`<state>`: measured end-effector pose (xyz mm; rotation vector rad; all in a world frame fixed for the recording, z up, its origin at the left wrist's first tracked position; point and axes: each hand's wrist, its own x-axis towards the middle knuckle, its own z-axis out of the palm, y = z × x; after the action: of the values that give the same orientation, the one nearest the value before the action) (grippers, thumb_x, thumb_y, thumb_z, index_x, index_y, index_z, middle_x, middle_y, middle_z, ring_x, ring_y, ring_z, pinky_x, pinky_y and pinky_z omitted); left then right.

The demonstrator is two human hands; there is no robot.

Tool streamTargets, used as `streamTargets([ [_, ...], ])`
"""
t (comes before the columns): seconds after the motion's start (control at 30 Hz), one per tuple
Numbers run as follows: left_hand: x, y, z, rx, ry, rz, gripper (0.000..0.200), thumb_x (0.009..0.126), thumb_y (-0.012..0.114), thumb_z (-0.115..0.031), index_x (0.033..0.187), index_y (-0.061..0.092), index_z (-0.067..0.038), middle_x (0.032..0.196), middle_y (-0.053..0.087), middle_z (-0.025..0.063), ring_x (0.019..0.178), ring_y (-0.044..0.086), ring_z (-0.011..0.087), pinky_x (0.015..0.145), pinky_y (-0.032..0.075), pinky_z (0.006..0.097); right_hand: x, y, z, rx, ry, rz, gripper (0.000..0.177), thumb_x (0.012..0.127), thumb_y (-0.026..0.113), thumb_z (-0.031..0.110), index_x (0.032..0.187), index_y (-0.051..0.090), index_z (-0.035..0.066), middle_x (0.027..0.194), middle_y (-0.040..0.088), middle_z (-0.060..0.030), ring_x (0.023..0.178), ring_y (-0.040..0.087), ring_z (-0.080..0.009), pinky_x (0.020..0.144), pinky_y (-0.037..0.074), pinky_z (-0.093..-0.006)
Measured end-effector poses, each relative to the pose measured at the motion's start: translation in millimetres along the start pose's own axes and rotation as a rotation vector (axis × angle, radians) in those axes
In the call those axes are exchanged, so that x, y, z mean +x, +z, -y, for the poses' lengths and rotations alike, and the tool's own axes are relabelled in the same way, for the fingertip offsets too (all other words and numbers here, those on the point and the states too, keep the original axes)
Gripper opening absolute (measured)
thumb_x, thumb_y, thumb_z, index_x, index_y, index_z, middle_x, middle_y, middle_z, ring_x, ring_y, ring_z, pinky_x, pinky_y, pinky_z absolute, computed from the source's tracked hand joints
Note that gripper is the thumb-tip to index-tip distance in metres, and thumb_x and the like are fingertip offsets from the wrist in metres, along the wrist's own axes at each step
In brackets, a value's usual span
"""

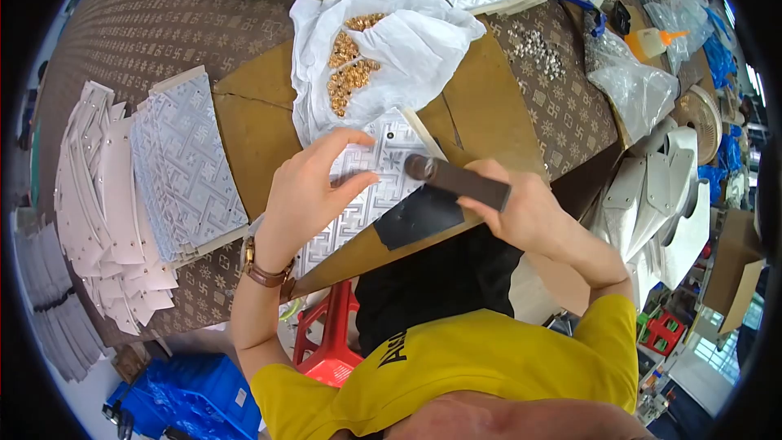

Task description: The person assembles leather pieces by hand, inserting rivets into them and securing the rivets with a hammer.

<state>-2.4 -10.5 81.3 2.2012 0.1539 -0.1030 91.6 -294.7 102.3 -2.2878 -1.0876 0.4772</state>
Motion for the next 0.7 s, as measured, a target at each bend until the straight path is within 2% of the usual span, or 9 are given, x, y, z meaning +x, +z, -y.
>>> streamTargets([
  [0.07, -1.7, 1.6, 2.4, -0.010, -0.008, 0.000, 0.038, 0.089, 0.083, -0.020, 0.122, 0.068, -0.010, 0.113, 0.076, 0.0089, 0.080, 0.071, 0.0250, 0.073, 0.055, 0.0334, 0.8, -7.0, -5.3, 0.064, 0.042, -0.168, 0.031, 0.100, 0.073, 0.018, 0.124, 0.062, 0.002, 0.097, 0.071, -0.0211, 0.084, 0.070, -0.0431, 0.072, 0.056, -0.0465],
  [0.1, -0.9, 1.6, 3.8, -0.013, -0.008, 0.005, 0.038, 0.089, 0.083, -0.024, 0.122, 0.068, -0.013, 0.113, 0.077, 0.0082, 0.079, 0.072, 0.0280, 0.073, 0.056, 0.0360, 2.0, -8.7, -13.0, 0.061, 0.044, -0.166, 0.031, 0.100, 0.073, 0.018, 0.124, 0.062, 0.002, 0.097, 0.071, -0.0211, 0.084, 0.070, -0.0431, 0.072, 0.056, -0.0465],
  [0.17, 0.3, -1.5, 2.4, -0.010, 0.001, -0.008, 0.039, 0.089, 0.083, -0.028, 0.123, 0.068, -0.015, 0.112, 0.077, 0.0075, 0.078, 0.073, 0.0311, 0.073, 0.056, 0.0386, 8.5, -11.1, -36.3, -0.145, 0.109, -0.404, 0.027, 0.099, 0.074, 0.016, 0.119, 0.064, 0.002, 0.097, 0.071, -0.0212, 0.083, 0.070, -0.0437, 0.073, 0.056, -0.0475],
  [0.27, 0.3, -6.1, -1.7, -0.015, -0.100, 0.045, 0.038, 0.090, 0.083, -0.015, 0.124, 0.067, -0.008, 0.112, 0.076, 0.0077, 0.086, 0.069, 0.0127, 0.074, 0.053, 0.0281, 9.1, -12.0, -60.5, -0.314, 0.163, -0.440, 0.025, 0.097, 0.075, 0.014, 0.117, 0.065, 0.002, 0.100, 0.070, -0.0197, 0.085, 0.070, -0.0411, 0.074, 0.056, -0.0458],
  [0.33, 1.4, -6.9, 3.4, -0.088, -0.080, 0.042, 0.038, 0.090, 0.083, -0.015, 0.124, 0.067, -0.009, 0.109, 0.075, 0.0072, 0.083, 0.069, 0.0123, 0.075, 0.053, 0.0283, 13.4, -12.7, -66.9, -0.398, 0.192, -0.448, 0.024, 0.096, 0.076, 0.013, 0.115, 0.066, 0.003, 0.102, 0.070, -0.0189, 0.086, 0.070, -0.0398, 0.075, 0.056, -0.0450],
  [0.43, 1.9, -10.1, 11.8, -0.224, -0.034, 0.065, 0.038, 0.091, 0.082, -0.016, 0.125, 0.066, -0.010, 0.102, 0.074, 0.0060, 0.078, 0.069, 0.0115, 0.076, 0.054, 0.0287, 18.8, -8.1, -64.9, -0.483, -0.038, -0.512, 0.024, 0.092, 0.079, 0.008, 0.113, 0.068, 0.004, 0.105, 0.067, -0.0158, 0.092, 0.067, -0.0364, 0.078, 0.054, -0.0412],
  [0.53, 3.2, -18.0, 15.0, -0.507, -0.005, -0.104, 0.038, 0.090, 0.082, -0.008, 0.124, 0.065, -0.005, 0.106, 0.072, 0.0041, 0.090, 0.063, 0.0056, 0.078, 0.053, 0.0252, 26.3, -4.0, -46.5, -0.354, -0.121, -0.561, 0.026, 0.088, 0.081, 0.005, 0.112, 0.070, 0.005, 0.106, 0.065, -0.0136, 0.095, 0.066, -0.0353, 0.079, 0.053, -0.0402],
  [0.6, 3.9, -20.4, 14.5, -0.475, -0.016, -0.095, 0.037, 0.090, 0.082, -0.007, 0.123, 0.066, -0.003, 0.109, 0.072, 0.0037, 0.094, 0.063, 0.0060, 0.078, 0.053, 0.0251, 29.2, -0.3, -34.3, -0.288, -0.160, -0.588, 0.027, 0.087, 0.082, 0.004, 0.111, 0.071, 0.005, 0.107, 0.065, -0.0126, 0.096, 0.065, -0.0347, 0.080, 0.053, -0.0396],
  [0.7, 1.8, -21.3, 12.1, -0.421, -0.048, -0.102, 0.037, 0.089, 0.082, -0.005, 0.122, 0.066, -0.001, 0.114, 0.072, 0.0029, 0.101, 0.062, 0.0067, 0.078, 0.054, 0.0251, 29.6, 8.1, -15.6, -0.002, -0.315, -0.514, 0.028, 0.083, 0.085, 0.001, 0.108, 0.073, 0.005, 0.105, 0.065, -0.0108, 0.093, 0.063, -0.0331, 0.079, 0.052, -0.0389],
])
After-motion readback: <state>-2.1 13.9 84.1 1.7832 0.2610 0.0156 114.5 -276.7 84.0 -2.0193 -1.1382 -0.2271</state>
